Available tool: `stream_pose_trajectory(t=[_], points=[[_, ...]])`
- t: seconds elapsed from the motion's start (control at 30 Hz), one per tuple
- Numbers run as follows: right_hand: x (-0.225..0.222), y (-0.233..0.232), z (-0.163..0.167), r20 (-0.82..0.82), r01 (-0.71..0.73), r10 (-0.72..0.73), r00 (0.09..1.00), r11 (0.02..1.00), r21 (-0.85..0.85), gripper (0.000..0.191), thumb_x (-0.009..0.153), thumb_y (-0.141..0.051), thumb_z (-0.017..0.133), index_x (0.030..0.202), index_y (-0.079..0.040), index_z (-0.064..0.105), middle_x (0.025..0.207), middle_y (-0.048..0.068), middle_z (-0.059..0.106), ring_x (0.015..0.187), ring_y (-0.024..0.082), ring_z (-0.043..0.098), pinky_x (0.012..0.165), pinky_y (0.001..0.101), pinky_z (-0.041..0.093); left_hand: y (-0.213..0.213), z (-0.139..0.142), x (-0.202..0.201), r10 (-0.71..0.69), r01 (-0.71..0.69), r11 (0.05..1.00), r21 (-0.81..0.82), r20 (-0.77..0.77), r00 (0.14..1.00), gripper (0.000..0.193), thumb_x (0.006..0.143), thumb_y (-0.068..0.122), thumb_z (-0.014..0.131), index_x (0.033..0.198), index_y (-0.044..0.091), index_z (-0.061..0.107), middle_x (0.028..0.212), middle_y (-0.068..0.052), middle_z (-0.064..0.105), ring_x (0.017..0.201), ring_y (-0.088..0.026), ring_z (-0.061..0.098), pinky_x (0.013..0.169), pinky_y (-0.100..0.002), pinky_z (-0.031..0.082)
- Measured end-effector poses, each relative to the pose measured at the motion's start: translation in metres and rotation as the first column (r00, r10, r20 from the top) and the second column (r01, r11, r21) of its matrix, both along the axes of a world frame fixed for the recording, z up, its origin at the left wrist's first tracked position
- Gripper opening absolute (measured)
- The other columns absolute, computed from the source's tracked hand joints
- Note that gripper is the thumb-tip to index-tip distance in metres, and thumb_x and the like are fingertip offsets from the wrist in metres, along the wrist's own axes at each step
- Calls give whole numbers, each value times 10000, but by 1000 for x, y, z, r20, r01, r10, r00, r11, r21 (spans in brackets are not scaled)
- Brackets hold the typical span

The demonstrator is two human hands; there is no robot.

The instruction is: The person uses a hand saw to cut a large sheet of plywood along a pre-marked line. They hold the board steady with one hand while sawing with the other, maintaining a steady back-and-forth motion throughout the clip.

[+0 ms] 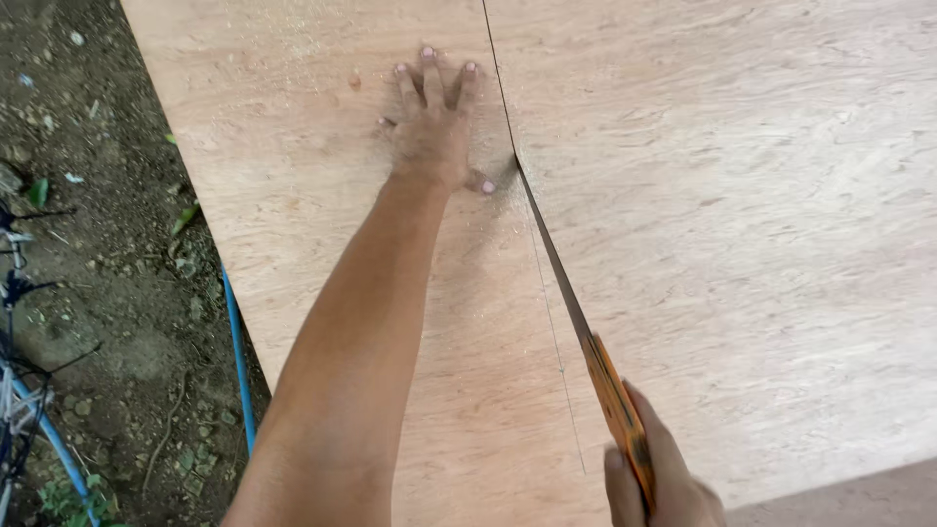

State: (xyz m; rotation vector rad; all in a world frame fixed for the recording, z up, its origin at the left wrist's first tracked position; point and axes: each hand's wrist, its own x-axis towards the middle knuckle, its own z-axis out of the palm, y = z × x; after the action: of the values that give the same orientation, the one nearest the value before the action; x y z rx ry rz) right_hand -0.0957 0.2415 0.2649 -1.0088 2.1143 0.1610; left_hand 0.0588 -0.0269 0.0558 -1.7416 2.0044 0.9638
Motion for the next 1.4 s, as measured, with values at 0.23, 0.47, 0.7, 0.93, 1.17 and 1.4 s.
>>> stream_pose_trajectory(t=[0.23,0.47,0.7,0.93,1.17,1.4], points=[[7,-80,-140,197,-66,135,971,945,-320,582,1005,-162,494,1546,-50,312,597,55,594,433,132,544,410,329,450,8,-7,1,-54,54,986,-155,10,999,1392,614,459,942,1658,300,34,1692,-194,-97,1523,-508,-52,1176,-681,264],[8,-32,-54,143,-65,81,986,991,-115,582,1020,-197,479,1568,-61,340,580,100,626,425,210,533,401,377,402,1,8,-2,-48,47,999,18,56,997,1487,551,534,923,1645,304,-58,1675,-152,-161,1522,-465,-99,1164,-652,279],[-17,4,-30,19,-43,42,999,995,85,660,977,-314,526,1582,-121,346,760,134,745,518,198,759,488,380,628,4,3,-1,-19,20,1000,-20,33,999,1501,518,544,950,1630,314,-32,1692,-153,-142,1537,-468,-90,1145,-635,350],[2,-153,-220,27,-241,330,944,740,-628,480,976,-106,550,1442,-2,501,886,222,723,727,329,683,641,457,551,8,8,1,-29,32,997,-70,44,999,1485,540,544,962,1640,306,-6,1693,-169,-95,1537,-484,-46,1192,-616,302],[-14,15,-17,13,5,-7,1000,982,186,631,1038,-240,488,1648,-138,361,734,139,743,474,160,695,468,330,550,4,12,-1,-9,9,999,-39,7,1000,1499,500,528,919,1628,316,-46,1691,-178,-134,1536,-473,-87,1129,-568,411],[8,-112,-134,109,-95,124,986,966,-241,542,1020,-209,503,1536,-91,389,1015,244,719,787,368,706,700,485,567,3,2,-1,-30,31,999,-25,40,999,1466,551,497,929,1631,303,-44,1671,-164,-151,1513,-460,-84,1110,-673,335]])
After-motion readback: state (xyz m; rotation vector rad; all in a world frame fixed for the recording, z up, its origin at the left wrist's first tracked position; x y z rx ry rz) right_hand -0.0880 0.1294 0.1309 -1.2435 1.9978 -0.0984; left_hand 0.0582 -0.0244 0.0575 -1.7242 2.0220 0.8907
